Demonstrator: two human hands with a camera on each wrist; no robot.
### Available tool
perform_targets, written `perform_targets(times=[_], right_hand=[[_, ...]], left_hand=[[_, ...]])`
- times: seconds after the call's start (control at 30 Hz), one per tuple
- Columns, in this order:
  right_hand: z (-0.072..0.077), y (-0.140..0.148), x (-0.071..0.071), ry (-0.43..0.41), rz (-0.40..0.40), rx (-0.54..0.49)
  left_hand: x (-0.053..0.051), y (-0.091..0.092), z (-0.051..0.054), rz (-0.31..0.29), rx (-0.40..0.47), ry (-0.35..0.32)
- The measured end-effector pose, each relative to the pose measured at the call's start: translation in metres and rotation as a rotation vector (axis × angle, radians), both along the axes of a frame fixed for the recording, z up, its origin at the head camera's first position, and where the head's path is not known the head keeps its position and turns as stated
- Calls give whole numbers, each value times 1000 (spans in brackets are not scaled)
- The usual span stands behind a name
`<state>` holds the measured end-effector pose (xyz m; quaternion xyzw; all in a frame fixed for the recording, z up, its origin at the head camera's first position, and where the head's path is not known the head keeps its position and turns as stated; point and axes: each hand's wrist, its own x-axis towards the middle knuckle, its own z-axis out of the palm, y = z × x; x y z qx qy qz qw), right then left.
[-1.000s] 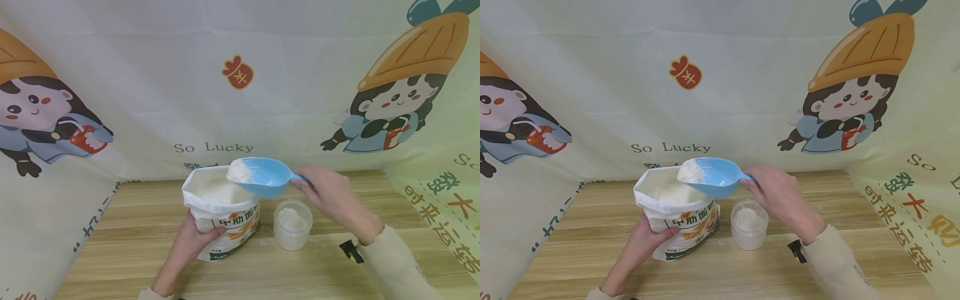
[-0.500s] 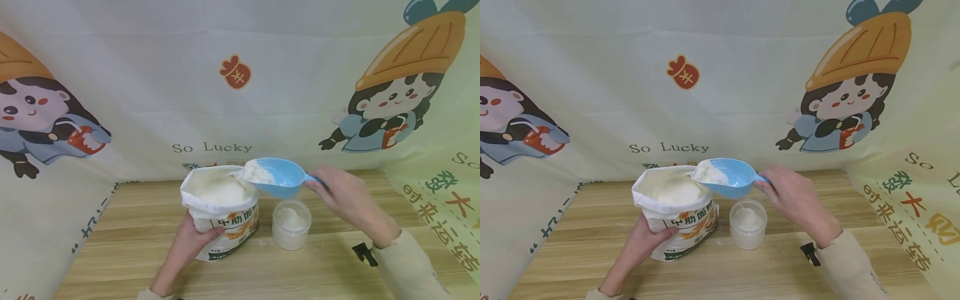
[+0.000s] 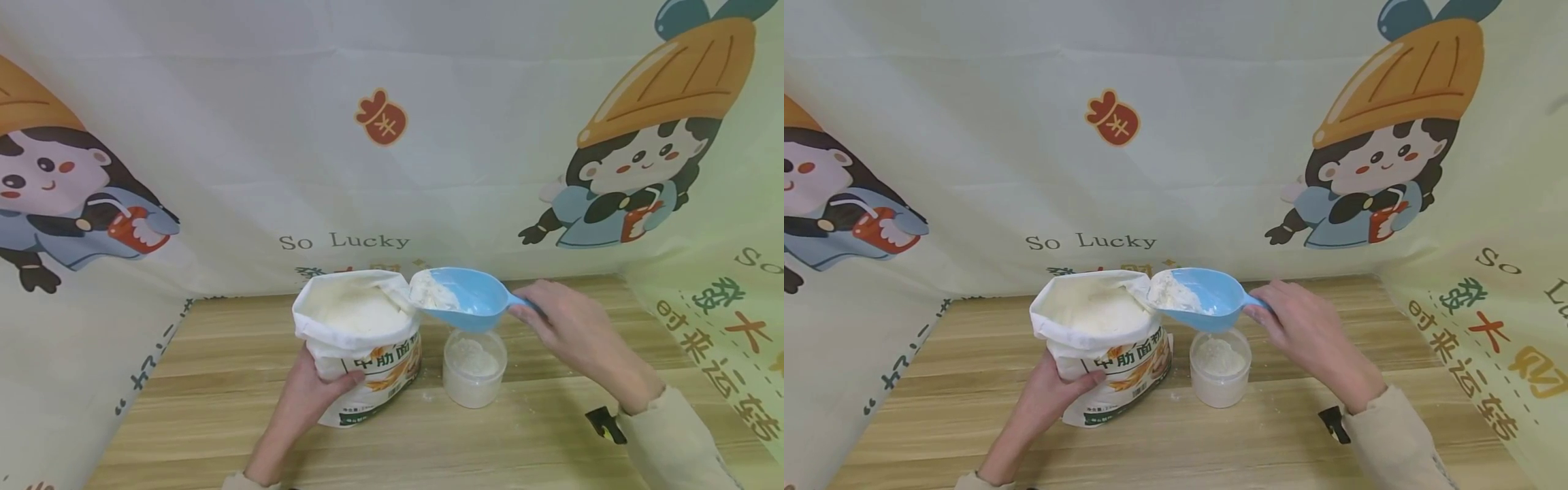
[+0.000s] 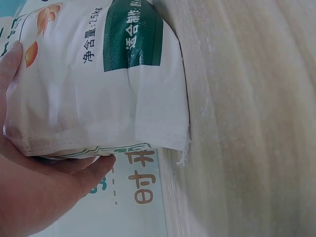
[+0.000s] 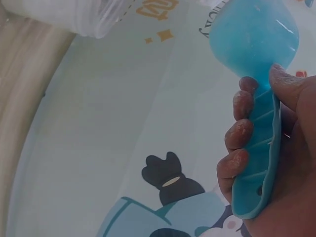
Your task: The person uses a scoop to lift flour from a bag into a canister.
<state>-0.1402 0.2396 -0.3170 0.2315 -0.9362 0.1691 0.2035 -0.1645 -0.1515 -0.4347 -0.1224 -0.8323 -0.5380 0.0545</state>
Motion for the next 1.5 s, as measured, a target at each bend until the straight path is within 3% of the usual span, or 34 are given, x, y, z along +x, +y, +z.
perform_targets(times=[0.67,1.03,1.5], right_hand=[[-32,41,12,-23,-35,-27],[-43,64,18,31,-44,66],[-42,78,22,26,-48,184]], left_hand=[[0,-1,-1,-22,14,13],[1,-2,-1,-14,9,3],[0,-1,0,-25,18,11]])
